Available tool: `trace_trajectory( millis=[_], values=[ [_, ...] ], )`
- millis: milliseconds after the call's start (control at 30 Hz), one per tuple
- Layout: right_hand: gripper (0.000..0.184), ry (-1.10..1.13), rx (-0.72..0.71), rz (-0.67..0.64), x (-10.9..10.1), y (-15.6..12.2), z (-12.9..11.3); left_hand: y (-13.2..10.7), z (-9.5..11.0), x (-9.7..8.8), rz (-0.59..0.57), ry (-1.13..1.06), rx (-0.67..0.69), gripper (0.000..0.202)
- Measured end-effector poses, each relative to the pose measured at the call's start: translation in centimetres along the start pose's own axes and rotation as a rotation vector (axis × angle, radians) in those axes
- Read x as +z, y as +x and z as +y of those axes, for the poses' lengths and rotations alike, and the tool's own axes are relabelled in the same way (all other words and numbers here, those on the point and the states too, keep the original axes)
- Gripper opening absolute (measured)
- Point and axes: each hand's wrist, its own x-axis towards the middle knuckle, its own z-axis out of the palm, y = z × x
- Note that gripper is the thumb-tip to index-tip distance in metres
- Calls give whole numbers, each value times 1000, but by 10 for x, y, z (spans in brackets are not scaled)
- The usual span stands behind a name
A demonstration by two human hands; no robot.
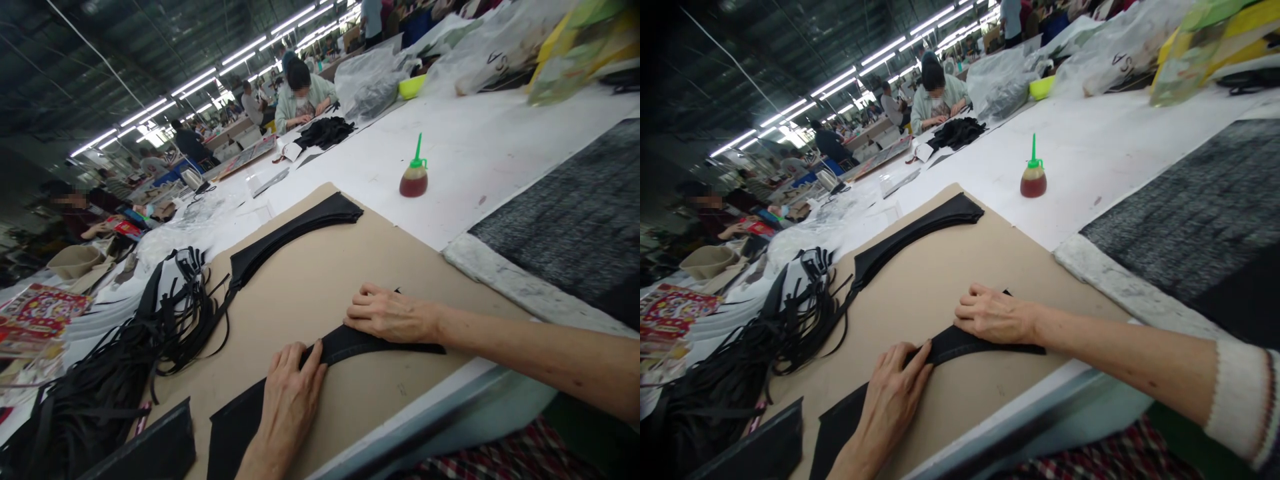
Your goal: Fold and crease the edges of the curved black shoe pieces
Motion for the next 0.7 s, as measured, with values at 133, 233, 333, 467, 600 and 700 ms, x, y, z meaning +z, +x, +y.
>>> trace_trajectory(
  millis=[133, 233, 333, 467, 600, 700],
  values=[
    [19, -15, 10, 13, -1, -8, 3, 7, 5, 1, -1, -45, 34, 26],
    [20, 21, 25, 9, -2, -15, 5, 13, 8, 1, -5, -11, 56, 24],
    [21, 68, 50, 16, -4, -22, 6, 19, 11, 0, -7, 31, 74, 32],
    [26, 116, 95, 23, -7, -33, 9, 26, 16, -2, -26, 68, 71, 40],
    [38, 164, 133, 3, -6, -48, 15, 28, 19, -3, -44, 63, 59, 42],
    [48, 198, 176, -8, -6, -60, 19, 27, 21, -3, -54, 53, 49, 46]
  ],
)
